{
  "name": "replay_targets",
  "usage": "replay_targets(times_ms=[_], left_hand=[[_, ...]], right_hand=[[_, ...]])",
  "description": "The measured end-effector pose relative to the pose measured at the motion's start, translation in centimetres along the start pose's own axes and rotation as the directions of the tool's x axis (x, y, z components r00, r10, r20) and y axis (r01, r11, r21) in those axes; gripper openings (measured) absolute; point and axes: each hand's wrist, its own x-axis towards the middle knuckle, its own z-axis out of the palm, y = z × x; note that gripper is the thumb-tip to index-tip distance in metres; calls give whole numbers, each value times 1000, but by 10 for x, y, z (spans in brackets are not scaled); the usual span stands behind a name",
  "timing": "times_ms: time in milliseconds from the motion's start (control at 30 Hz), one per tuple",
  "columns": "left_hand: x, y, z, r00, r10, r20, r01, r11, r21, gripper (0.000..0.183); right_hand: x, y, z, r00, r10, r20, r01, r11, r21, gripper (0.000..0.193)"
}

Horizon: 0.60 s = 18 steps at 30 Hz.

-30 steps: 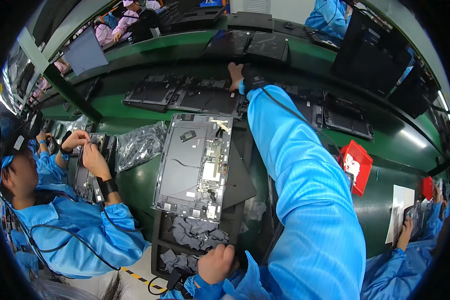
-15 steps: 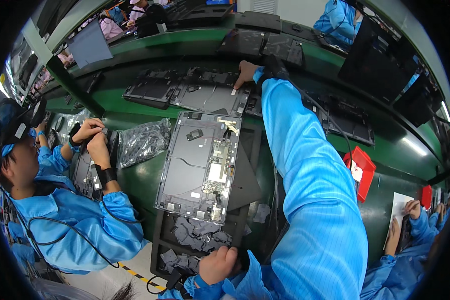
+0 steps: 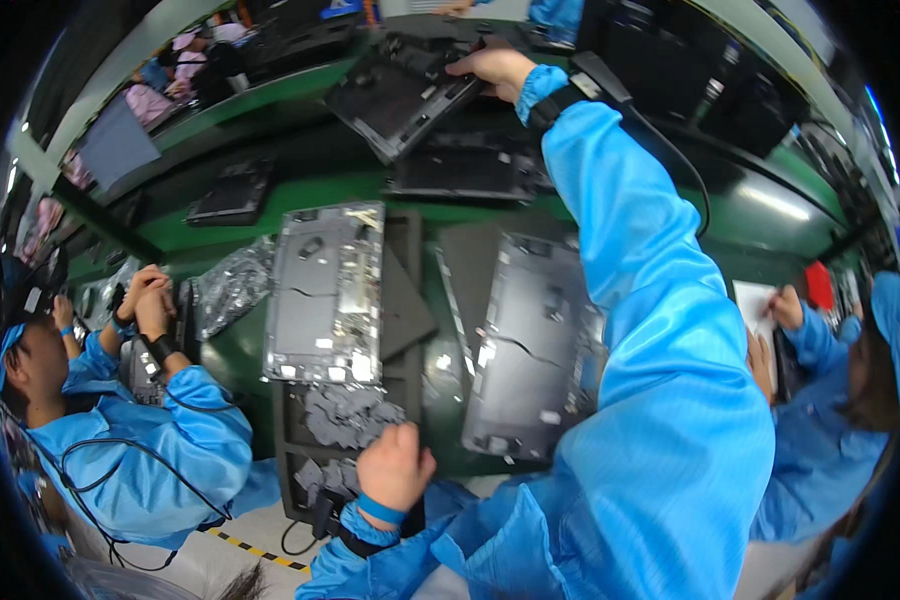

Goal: The person assembles the internal components of a tablet device by placing a motherboard, ribbon cable, and battery unit from a component tray into the tablet. The person uses tweezers and a spudger to precisely position the components.

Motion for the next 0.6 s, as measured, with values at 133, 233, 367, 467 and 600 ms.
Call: replay_targets(times_ms=[133, 233, 367, 467, 600], left_hand=[[-2, 3, -2, 1000, -16, 8, 16, 999, 43, 32], [-5, 6, -8, 999, -30, 20, 29, 998, 49, 30], [0, 32, -31, 963, 144, -227, -127, 988, 88, 20], [18, 77, -49, 854, 320, -411, -334, 942, 38, 21], [55, 133, -42, 776, 523, -352, -581, 810, -78, 19]], right_hand=[[-132, 4, -58, 973, 77, -218, -55, 993, 104, 42], [-236, 43, -87, 978, 95, -183, -45, 965, 258, 33], [-355, 83, -64, 945, 141, -296, 8, 892, 451, 29], [-407, 96, -47, 930, 170, -326, -49, 936, 348, 26], [-422, 84, -49, 961, -148, -232, 95, 970, -225, 17]])
